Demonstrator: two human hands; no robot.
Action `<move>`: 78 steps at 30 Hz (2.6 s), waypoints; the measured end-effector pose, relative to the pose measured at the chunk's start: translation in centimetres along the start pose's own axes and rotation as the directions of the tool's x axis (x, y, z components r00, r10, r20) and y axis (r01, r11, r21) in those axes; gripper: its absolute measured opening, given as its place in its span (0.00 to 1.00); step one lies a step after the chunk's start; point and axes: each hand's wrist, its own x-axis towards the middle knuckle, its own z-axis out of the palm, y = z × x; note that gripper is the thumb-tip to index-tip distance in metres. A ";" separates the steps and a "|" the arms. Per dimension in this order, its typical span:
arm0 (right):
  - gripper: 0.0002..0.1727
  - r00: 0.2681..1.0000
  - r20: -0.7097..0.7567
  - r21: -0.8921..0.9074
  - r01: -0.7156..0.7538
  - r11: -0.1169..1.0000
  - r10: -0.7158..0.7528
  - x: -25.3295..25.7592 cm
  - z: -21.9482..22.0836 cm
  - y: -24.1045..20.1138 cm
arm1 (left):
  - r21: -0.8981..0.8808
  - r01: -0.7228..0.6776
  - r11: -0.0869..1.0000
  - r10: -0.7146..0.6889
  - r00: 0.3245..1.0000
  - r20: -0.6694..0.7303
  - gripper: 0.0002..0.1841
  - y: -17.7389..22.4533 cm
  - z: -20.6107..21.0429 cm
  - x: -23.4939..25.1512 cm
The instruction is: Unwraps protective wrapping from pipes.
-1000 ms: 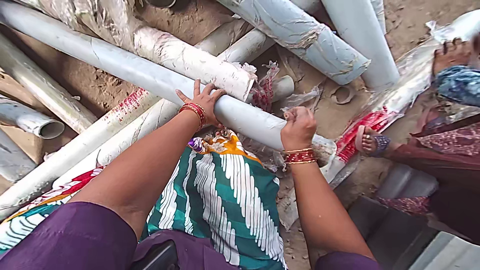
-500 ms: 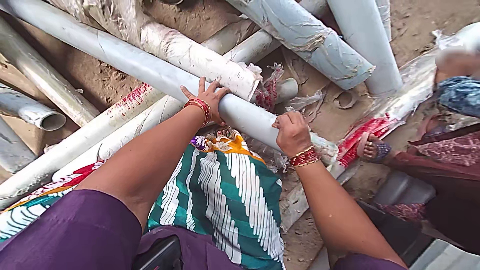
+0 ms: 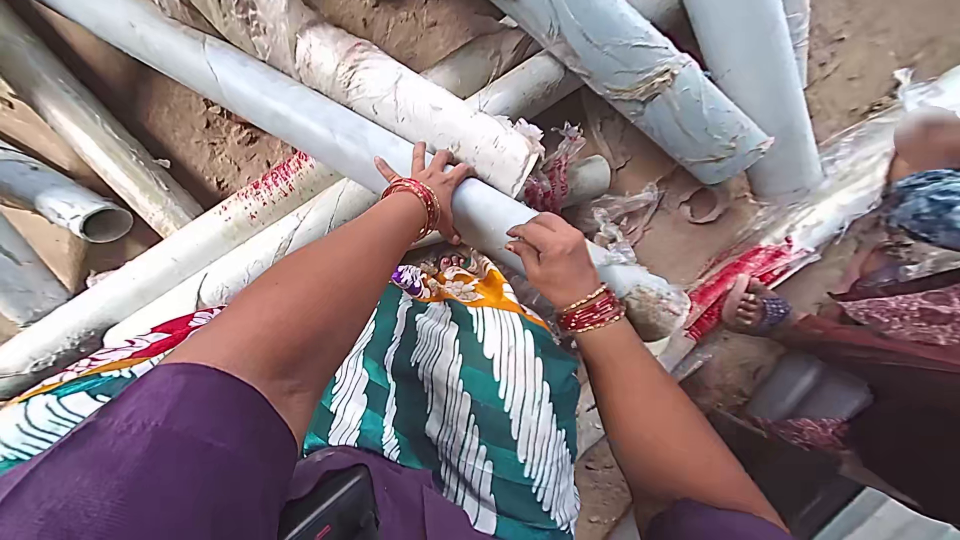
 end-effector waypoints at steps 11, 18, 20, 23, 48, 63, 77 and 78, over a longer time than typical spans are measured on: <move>0.05 1.000 -0.006 -0.356 -0.013 0.935 0.012 2.9 4.5 -1.2 | -0.019 -0.020 1.000 0.020 1.000 -0.017 0.61 -0.3 -0.2 0.5; 0.08 0.998 -0.003 -0.324 0.058 0.944 -0.062 -2.2 1.2 0.6 | -0.024 -0.023 0.999 0.023 1.000 -0.008 0.63 -0.5 -0.4 0.7; 0.10 0.996 -0.090 -0.273 -0.015 0.962 -0.010 -2.4 1.4 0.5 | -0.024 -0.029 0.999 0.029 1.000 -0.007 0.63 -0.4 -0.3 0.8; 0.13 0.994 -0.099 -0.339 0.016 0.941 -0.053 -1.7 3.3 0.1 | -0.033 -0.029 0.999 0.029 1.000 -0.010 0.63 -0.5 -0.4 0.7; 0.10 0.926 -0.167 -0.483 0.222 0.847 -0.338 -1.4 5.0 0.9 | -0.053 -0.038 0.998 0.037 0.999 -0.021 0.62 -0.7 -0.7 0.8; 0.10 0.976 -0.203 -0.528 -0.181 0.829 0.083 -4.3 1.3 0.6 | -0.065 -0.039 0.997 0.037 0.999 -0.027 0.62 -0.9 -0.6 1.2; 0.09 0.903 -0.132 -0.572 0.268 0.776 -0.409 0.4 5.7 1.2 | -0.044 -0.033 0.998 0.032 0.999 -0.009 0.62 -0.8 -0.8 1.1; 0.09 0.908 -0.108 -0.599 0.266 0.755 -0.405 0.5 5.6 1.2 | -0.043 -0.036 0.998 0.035 0.999 -0.009 0.62 -0.8 -0.8 1.2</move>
